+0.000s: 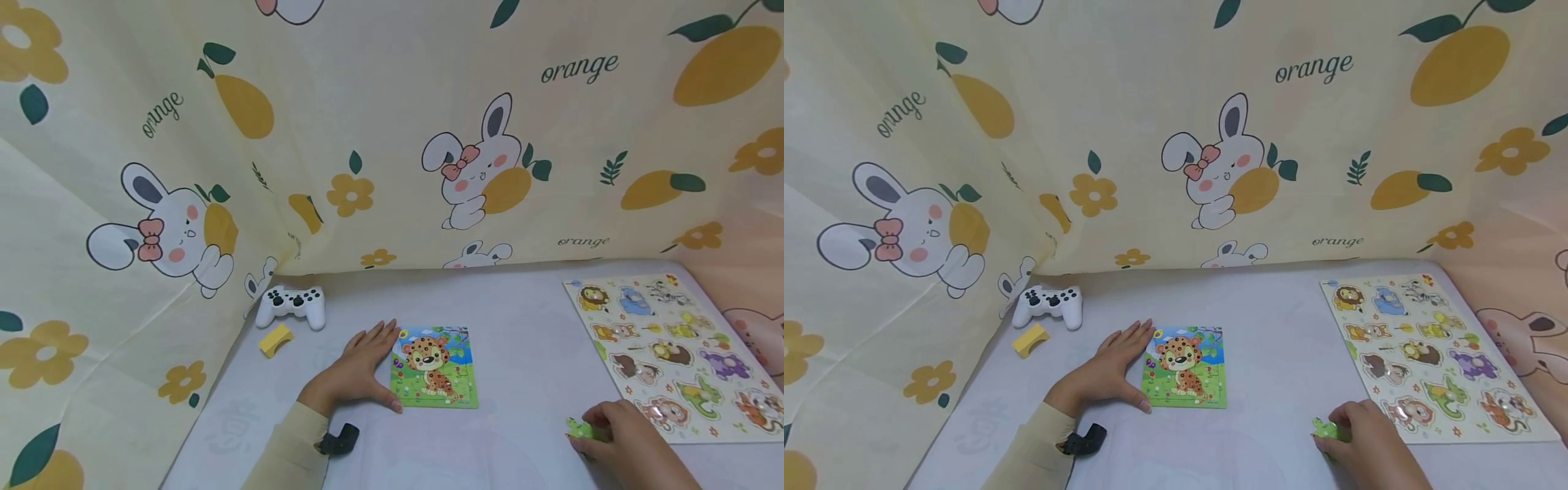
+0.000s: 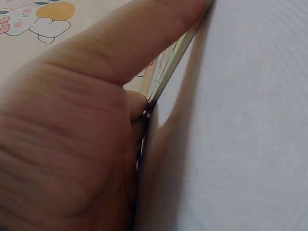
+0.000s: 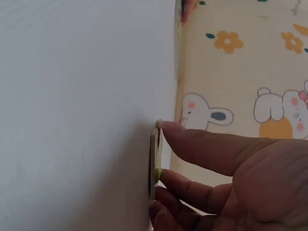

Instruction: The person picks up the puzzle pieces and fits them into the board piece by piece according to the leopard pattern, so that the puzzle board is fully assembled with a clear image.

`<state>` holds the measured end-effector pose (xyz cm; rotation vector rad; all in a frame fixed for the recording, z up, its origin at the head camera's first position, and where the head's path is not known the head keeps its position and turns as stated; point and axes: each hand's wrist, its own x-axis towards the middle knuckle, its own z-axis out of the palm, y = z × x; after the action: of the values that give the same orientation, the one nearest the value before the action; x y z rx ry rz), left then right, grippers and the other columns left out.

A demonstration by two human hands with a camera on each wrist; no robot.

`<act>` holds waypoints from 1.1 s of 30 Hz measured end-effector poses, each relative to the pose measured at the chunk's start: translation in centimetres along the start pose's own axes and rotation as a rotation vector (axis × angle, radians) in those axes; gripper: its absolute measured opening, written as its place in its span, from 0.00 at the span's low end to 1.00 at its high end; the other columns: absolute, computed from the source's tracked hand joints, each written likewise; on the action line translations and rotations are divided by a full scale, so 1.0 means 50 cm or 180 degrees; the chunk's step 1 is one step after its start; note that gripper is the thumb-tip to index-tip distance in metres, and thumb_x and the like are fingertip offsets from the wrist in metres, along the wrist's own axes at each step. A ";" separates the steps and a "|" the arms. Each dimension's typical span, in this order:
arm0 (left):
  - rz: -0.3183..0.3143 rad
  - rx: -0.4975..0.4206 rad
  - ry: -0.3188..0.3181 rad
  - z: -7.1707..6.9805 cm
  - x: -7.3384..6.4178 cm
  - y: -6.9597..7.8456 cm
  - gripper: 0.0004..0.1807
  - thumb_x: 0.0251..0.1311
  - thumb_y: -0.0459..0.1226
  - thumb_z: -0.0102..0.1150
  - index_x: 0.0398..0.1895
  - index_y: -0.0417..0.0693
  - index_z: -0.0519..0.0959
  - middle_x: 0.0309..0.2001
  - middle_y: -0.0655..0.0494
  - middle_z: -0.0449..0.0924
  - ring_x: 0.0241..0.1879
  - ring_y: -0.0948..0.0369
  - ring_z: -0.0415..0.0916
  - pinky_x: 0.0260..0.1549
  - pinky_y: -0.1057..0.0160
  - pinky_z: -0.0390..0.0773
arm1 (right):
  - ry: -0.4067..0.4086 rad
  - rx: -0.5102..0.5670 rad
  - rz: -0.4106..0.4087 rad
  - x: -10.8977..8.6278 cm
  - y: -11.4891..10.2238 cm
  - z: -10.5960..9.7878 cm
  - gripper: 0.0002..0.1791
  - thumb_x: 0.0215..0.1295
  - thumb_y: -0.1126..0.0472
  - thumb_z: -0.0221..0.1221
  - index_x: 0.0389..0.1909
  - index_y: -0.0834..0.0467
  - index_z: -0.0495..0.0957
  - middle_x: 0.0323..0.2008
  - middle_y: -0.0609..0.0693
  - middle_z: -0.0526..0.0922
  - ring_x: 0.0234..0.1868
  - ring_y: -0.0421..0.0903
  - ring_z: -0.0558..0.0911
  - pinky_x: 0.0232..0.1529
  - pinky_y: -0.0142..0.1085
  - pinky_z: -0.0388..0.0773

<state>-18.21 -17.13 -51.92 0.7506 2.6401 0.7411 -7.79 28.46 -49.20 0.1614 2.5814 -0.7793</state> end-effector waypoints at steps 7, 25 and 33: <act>-0.0017 0.0011 -0.0020 0.000 0.001 0.002 0.82 0.36 0.70 0.85 0.91 0.50 0.48 0.89 0.60 0.36 0.86 0.58 0.27 0.81 0.45 0.31 | 0.0042 0.0394 -0.0166 0.006 -0.017 0.014 0.18 0.68 0.62 0.75 0.52 0.62 0.79 0.41 0.47 0.83 0.41 0.48 0.79 0.45 0.48 0.81; -0.0027 0.0033 -0.0020 0.000 0.001 0.003 0.82 0.37 0.70 0.85 0.91 0.50 0.48 0.89 0.60 0.36 0.86 0.57 0.28 0.81 0.45 0.31 | 0.0320 0.1507 -0.1273 0.033 -0.144 0.039 0.21 0.75 0.70 0.67 0.66 0.62 0.79 0.33 0.53 0.78 0.28 0.47 0.83 0.28 0.38 0.84; -0.0032 0.0028 -0.0027 -0.001 0.001 0.003 0.82 0.37 0.70 0.85 0.91 0.50 0.48 0.89 0.60 0.36 0.86 0.57 0.28 0.81 0.45 0.30 | 0.0196 0.1998 -0.1314 0.077 -0.183 0.063 0.17 0.74 0.73 0.66 0.60 0.65 0.79 0.36 0.57 0.74 0.29 0.51 0.84 0.29 0.39 0.86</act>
<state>-18.22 -17.03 -51.80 0.7408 2.6394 0.7225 -12.17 19.02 -48.69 -0.1725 2.3617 -1.7434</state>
